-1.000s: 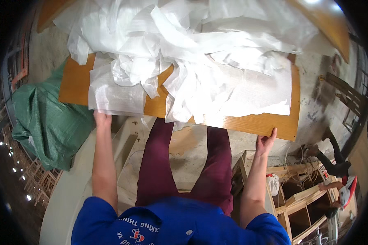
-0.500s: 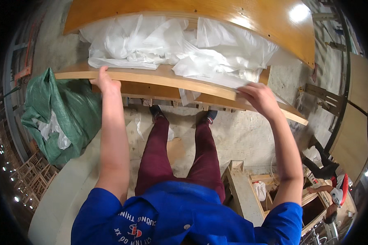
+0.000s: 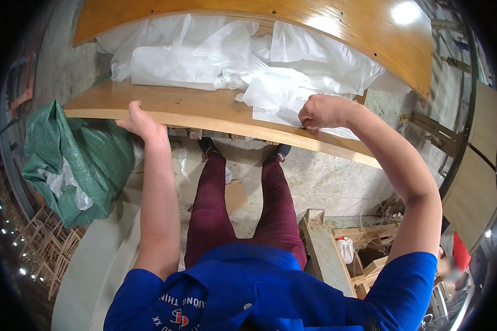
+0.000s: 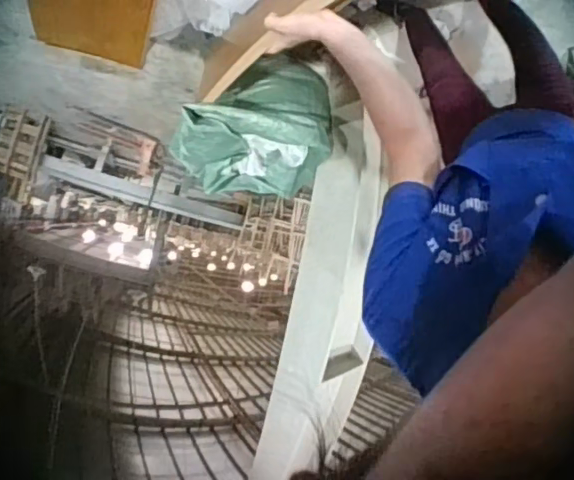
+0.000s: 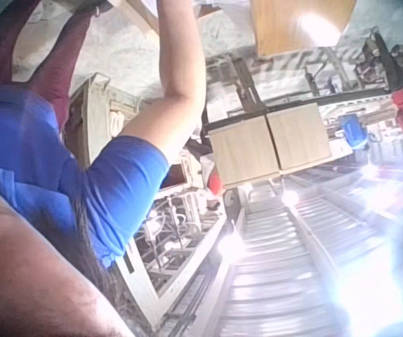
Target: The person wipes the surface of a large wooden board with a cloth, then moves to a stack of similar boards. They remove protective plastic wrapping from the boards and wipe the exposed wooden surfaces. The person handles the boards one at a time, placing them on a conveyor system.
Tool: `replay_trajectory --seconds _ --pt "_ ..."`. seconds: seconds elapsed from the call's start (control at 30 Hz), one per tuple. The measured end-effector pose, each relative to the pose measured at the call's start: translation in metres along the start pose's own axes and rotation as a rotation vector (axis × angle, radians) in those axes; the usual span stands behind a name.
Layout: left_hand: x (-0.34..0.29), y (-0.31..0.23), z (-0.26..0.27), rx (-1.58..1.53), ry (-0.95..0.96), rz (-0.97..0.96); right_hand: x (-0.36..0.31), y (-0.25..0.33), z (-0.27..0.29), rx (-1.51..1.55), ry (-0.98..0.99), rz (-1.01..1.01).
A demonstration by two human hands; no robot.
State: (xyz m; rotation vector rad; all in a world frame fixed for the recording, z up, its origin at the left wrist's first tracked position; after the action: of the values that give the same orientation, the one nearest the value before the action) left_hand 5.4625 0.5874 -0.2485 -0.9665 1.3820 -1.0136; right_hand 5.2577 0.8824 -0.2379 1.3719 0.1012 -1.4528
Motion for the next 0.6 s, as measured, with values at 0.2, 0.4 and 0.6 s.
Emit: replay_trajectory --seconds 0.2,0.4,0.6 --pt "0.004 0.009 0.005 -0.042 0.015 0.023 0.03 -0.017 0.004 -0.207 -0.338 0.061" --pt "0.006 0.009 0.018 -0.015 0.003 -0.012 0.035 0.025 0.121 0.11 -0.631 -0.027" --pt "-0.008 0.004 0.019 0.029 -0.016 0.028 0.004 0.022 0.002 -0.183 0.077 -0.19"
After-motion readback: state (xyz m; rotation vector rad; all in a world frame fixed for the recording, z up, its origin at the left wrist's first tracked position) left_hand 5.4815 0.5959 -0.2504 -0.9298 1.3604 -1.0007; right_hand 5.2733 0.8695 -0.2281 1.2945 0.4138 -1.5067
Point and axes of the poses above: each hand's wrist, its own x-axis towards the middle knuckle, its own z-axis out of the back of the hand, y = z × x, the point moved 4 cm from there along x, towards the middle knuckle, and after that the axes turned 5 degrees about y, right-handed, at the moved point
